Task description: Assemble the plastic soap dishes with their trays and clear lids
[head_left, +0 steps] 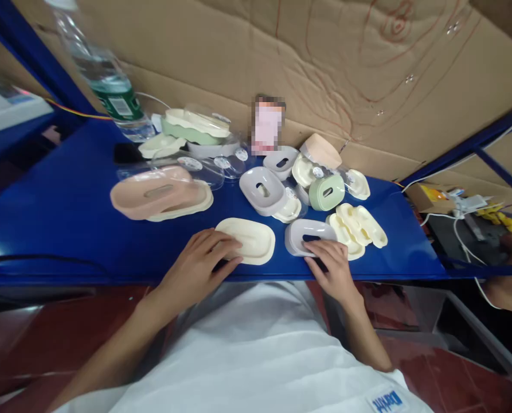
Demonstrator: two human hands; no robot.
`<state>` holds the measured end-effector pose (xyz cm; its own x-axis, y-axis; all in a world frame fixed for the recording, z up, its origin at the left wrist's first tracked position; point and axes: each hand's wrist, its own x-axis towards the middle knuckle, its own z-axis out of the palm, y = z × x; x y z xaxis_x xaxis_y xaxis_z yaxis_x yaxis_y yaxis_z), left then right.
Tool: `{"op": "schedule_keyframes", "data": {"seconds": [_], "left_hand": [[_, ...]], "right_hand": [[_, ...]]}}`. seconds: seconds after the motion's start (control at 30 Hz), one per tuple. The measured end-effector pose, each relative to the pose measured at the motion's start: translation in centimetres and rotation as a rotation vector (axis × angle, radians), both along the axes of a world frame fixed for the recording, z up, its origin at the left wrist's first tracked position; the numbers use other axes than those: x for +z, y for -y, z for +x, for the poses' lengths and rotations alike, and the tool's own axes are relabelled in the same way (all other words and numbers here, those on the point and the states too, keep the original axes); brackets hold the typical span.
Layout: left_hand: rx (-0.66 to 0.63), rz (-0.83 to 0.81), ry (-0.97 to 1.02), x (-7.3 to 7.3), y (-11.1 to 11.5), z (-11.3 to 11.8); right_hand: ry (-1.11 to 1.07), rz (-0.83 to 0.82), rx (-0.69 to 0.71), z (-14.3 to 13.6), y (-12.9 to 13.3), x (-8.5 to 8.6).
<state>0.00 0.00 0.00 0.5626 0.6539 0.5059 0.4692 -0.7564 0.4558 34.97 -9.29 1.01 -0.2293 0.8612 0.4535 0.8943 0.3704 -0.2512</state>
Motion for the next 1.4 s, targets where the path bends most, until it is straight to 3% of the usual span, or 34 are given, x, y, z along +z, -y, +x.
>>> {"op": "schedule_keyframes", "data": {"seconds": [0.13,0.33,0.53,0.77,0.97,1.13,1.27,1.4], "left_hand": [[-0.001,0.031,0.0,0.0,0.4,-0.1],[-0.117,0.055,0.061,0.1,0.5,-0.4],[-0.123,0.086,0.02,0.3,0.3,-0.5],[-0.109,-0.1,0.032,0.1,-0.2,-0.9],[-0.152,-0.102,0.016,0.2,-0.1,-1.2],[-0.113,-0.024,0.006,0.3,0.0,-0.8],[-0.118,-0.034,0.017,0.3,-0.1,-0.5],[-0.132,-0.011,0.029,0.1,-0.2,-0.7]], "right_hand": [[-0.015,0.056,0.024,-0.1,0.0,-0.1],[-0.087,0.201,0.107,-1.3,0.0,-0.2],[-0.027,0.138,0.239,-5.4,-1.2,0.9],[0.177,0.011,0.414,-9.1,-3.2,1.1],[0.136,0.045,0.341,-9.0,-2.4,0.8],[-0.097,0.041,0.204,-8.5,-2.8,0.9],[-0.208,-0.016,0.231,-8.3,-3.2,0.9],[-0.136,-0.024,0.283,-8.4,-3.3,0.6]]}}
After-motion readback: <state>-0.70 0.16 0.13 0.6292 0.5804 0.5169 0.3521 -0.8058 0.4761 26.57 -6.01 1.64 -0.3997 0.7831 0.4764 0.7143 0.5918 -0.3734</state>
